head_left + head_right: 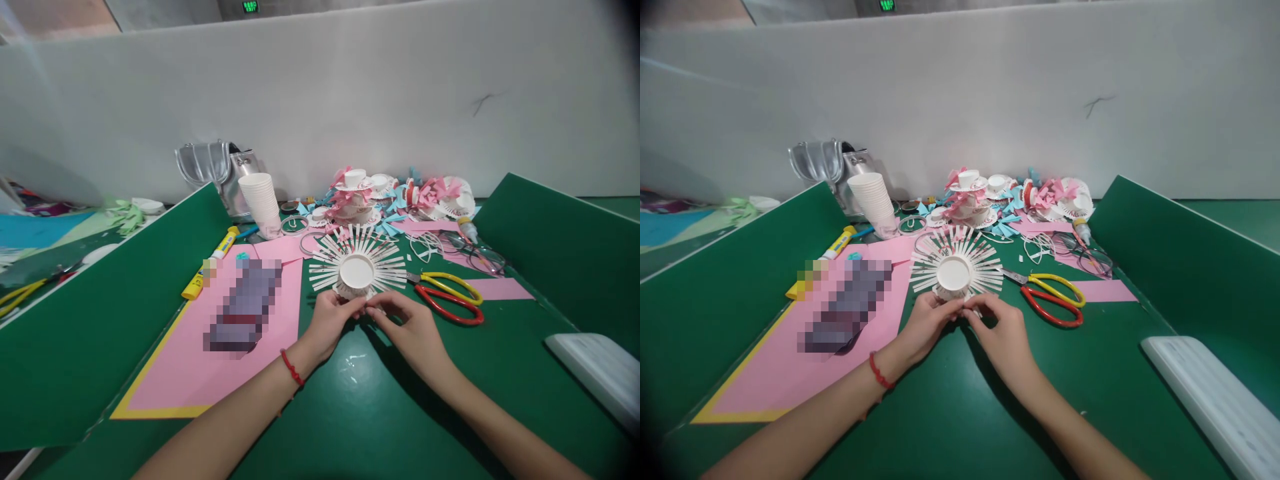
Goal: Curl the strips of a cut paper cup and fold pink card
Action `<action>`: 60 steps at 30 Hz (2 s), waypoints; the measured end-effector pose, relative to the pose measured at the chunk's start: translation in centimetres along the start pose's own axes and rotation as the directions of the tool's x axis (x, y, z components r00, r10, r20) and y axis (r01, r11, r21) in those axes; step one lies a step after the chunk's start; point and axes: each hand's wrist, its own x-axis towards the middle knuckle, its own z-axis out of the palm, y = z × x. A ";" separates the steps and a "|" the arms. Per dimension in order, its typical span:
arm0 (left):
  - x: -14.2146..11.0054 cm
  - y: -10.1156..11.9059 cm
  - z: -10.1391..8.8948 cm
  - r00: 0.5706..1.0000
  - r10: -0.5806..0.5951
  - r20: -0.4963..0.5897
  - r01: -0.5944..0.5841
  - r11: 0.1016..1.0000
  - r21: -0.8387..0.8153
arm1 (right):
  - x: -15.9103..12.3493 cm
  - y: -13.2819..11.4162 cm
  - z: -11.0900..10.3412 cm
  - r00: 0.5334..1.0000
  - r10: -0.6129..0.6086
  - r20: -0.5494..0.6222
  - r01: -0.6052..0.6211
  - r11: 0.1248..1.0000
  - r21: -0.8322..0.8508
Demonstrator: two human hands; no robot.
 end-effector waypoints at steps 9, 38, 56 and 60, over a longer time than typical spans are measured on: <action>0.0 -0.1 0.0 1.000 -0.018 -0.013 0.018 1.000 0.016 | -0.1 -0.2 -0.1 0.998 -0.063 0.021 0.065 0.982 -0.176; -0.6 -0.2 0.5 0.987 0.158 0.042 -0.160 0.895 0.415 | 0.1 -0.4 0.0 0.957 0.248 -0.148 -0.205 0.945 0.255; -0.8 0.3 0.6 0.997 0.077 -0.017 -0.072 0.976 0.206 | 0.5 -0.5 -0.2 0.954 0.259 -0.150 -0.196 0.919 0.343; -0.7 0.4 0.6 0.998 0.064 -0.025 -0.058 0.981 0.183 | 0.6 -0.7 -0.4 0.954 0.256 -0.156 -0.198 0.929 0.312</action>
